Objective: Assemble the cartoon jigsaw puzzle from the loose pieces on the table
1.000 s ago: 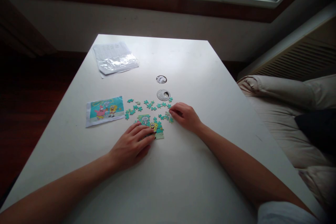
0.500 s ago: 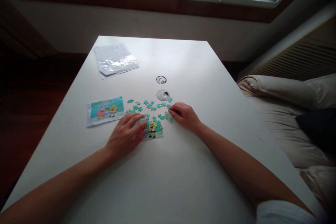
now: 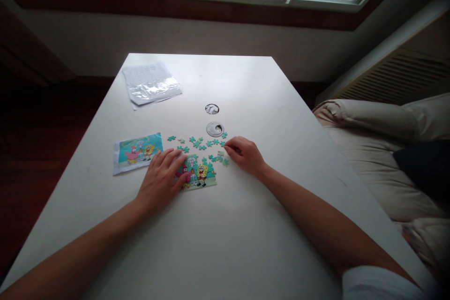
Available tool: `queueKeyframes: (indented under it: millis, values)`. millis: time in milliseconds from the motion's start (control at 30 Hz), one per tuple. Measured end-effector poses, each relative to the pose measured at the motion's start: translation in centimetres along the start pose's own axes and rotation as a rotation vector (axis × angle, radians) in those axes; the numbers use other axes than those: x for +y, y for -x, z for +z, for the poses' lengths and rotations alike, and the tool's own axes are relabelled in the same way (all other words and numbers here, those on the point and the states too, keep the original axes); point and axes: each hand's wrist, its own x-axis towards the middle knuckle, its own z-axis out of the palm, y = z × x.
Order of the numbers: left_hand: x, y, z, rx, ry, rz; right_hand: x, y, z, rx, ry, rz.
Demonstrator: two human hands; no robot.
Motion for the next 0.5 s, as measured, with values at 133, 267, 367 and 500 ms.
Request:
queueKeyframes:
  millis: [133,267,367,500]
  values:
    - [0.2,0.0,0.0,0.014,0.019,0.016,0.6,-0.2,-0.1,0.133,-0.015,0.092]
    - [0.4,0.2,0.2,0.004,0.054,0.089,1.2,-0.5,-0.1,0.172,0.005,0.145]
    - [0.5,0.4,0.3,-0.029,0.079,0.146,1.3,-0.7,-0.2,0.137,0.063,0.118]
    - [0.7,0.5,0.4,-0.039,0.12,0.194,1.1,-0.9,-0.2,0.112,0.111,0.081]
